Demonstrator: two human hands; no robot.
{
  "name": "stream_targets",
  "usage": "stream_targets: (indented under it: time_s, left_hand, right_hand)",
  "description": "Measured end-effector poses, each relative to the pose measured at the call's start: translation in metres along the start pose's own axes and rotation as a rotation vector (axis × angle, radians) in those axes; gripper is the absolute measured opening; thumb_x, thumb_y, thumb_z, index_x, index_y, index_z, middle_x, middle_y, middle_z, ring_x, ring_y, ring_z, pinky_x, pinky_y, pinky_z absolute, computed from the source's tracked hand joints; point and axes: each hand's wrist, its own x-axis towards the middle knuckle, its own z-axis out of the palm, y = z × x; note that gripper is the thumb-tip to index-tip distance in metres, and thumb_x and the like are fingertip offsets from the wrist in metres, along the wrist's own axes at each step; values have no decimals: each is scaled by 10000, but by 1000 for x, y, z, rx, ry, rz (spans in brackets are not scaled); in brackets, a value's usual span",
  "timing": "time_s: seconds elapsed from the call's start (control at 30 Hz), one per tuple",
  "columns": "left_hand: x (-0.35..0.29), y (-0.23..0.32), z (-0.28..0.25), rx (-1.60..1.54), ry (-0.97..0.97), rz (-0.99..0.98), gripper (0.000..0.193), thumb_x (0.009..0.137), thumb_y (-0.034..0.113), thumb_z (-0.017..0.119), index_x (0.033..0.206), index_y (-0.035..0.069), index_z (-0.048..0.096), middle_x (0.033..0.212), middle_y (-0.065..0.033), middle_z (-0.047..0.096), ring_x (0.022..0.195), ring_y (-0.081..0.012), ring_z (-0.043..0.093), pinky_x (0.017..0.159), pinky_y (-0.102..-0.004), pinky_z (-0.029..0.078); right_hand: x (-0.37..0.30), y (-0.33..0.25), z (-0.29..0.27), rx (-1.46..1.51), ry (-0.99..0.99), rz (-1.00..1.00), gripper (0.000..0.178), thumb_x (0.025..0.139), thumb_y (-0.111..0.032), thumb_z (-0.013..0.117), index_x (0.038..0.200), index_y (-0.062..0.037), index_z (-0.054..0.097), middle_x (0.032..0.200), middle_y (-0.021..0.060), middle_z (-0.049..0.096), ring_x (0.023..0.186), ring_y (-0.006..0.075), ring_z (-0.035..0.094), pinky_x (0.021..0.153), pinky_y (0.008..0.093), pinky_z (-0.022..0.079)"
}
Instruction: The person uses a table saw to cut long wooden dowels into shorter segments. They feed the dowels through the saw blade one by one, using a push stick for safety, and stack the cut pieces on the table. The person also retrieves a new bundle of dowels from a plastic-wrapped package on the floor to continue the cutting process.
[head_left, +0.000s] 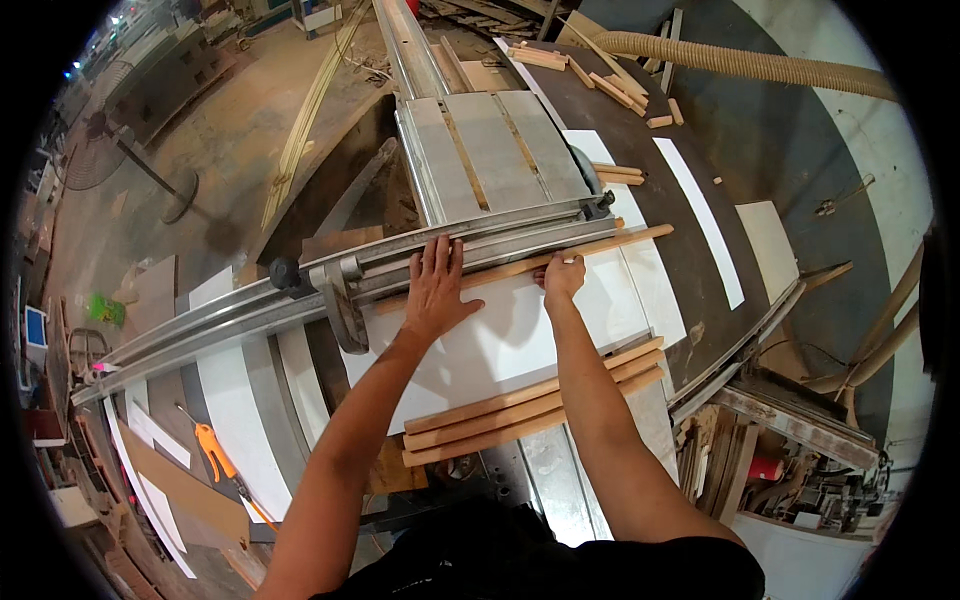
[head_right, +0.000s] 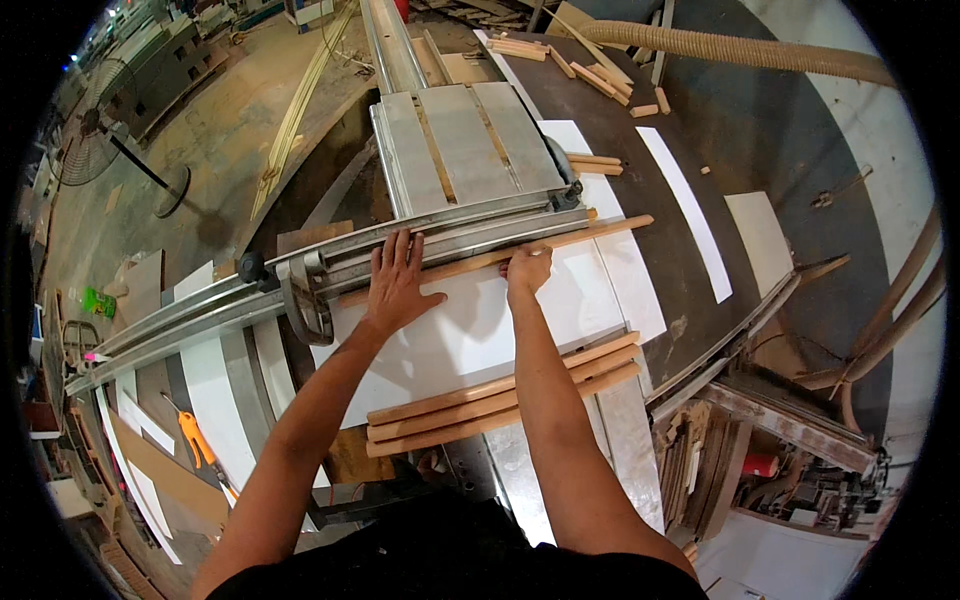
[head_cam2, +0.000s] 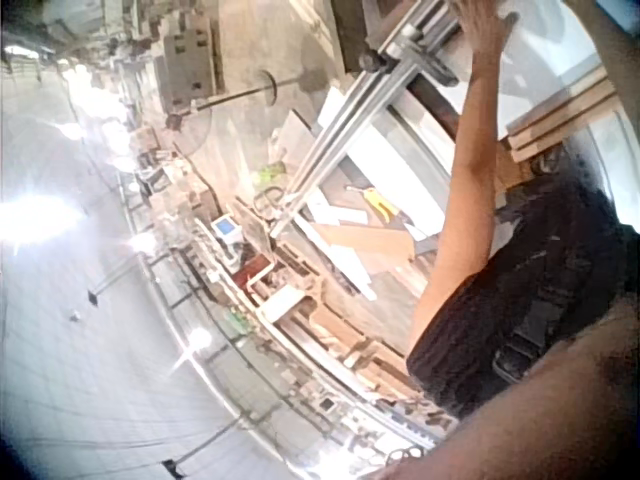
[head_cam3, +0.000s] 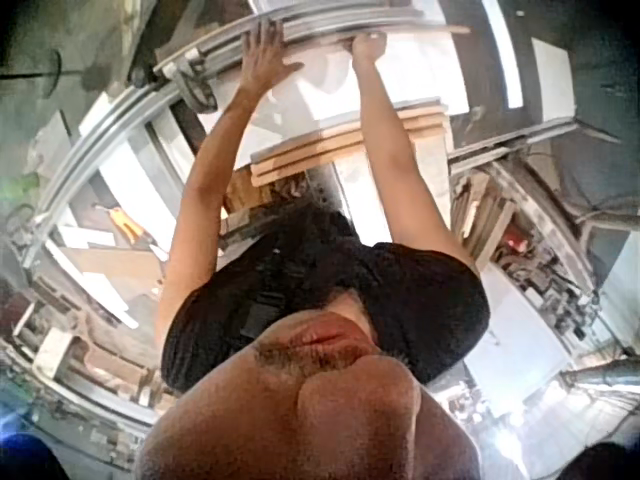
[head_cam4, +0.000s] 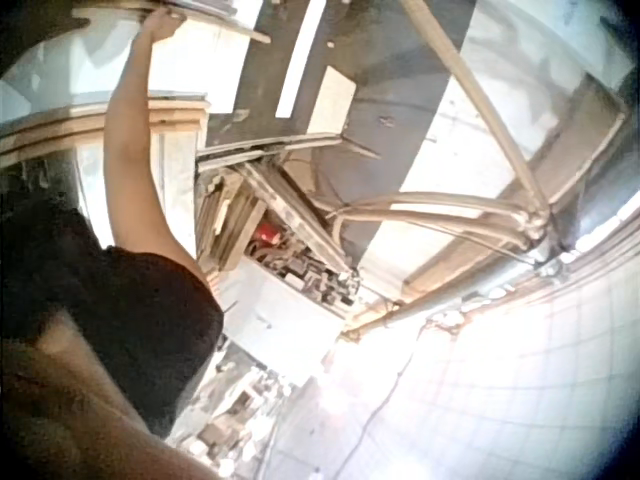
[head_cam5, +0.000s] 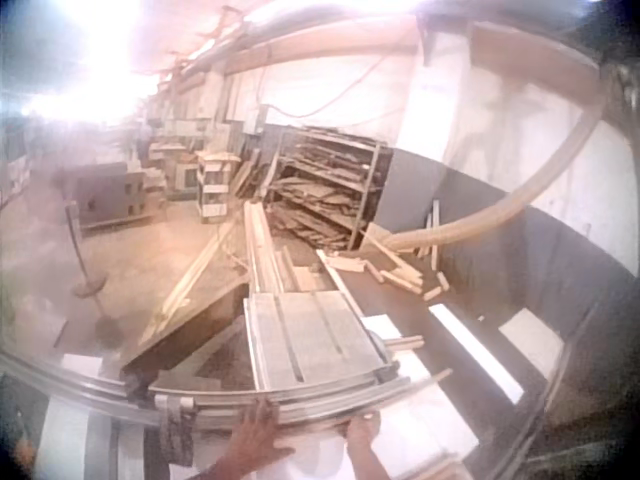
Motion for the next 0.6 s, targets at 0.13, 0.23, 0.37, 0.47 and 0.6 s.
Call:
stream_targets:
  time_s: [0.13, 0.23, 0.37, 0.47, 0.6]
  left_hand:
    - [2, -10, 19, 30, 128, 36, 1088, 669, 533, 839, 1501, 4, 378, 1521, -150, 341, 1434, -323, 295, 1118, -561, 232]
    - [6, -5, 22, 28, 162, 44, 1050, 670, 529, 841, 1476, 19, 401, 1406, -125, 411, 1355, -296, 361, 1077, -563, 245]
    - [9, -3, 23, 56, 163, 7, 973, 666, 518, 850, 1412, 36, 452, 1346, -106, 454, 1294, -288, 399, 1066, -549, 237]
    - [15, -5, 27, 100, 221, -18, 886, 689, 490, 848, 1362, 51, 475, 1291, -94, 486, 1234, -286, 439, 1035, -540, 259]
    - [16, -2, 26, 104, 202, -25, 833, 719, 468, 835, 1346, 55, 476, 1248, -96, 501, 1203, -289, 452, 1023, -535, 266]
  right_hand:
    - [-17, -4, 9, 7, -15, -55, 263, 972, -123, 589, 1173, 18, 493, 724, 178, 651, 478, 265, 657, 374, 358, 527]
    - [-23, 5, 16, 30, -18, -96, 251, 959, -101, 572, 1130, 42, 458, 716, 195, 653, 457, 265, 647, 372, 367, 518]
    - [-37, -7, 16, 34, -37, -89, 251, 961, -92, 566, 1115, 51, 429, 737, 200, 647, 453, 253, 640, 373, 361, 516]
    - [-35, -12, 12, 15, -110, -85, 304, 962, -118, 581, 1165, 61, 442, 775, 200, 666, 468, 242, 647, 383, 349, 531]
    - [-10, -8, -6, 25, -93, -76, 402, 948, -130, 594, 1259, 75, 441, 822, 209, 684, 482, 248, 657, 398, 345, 546]
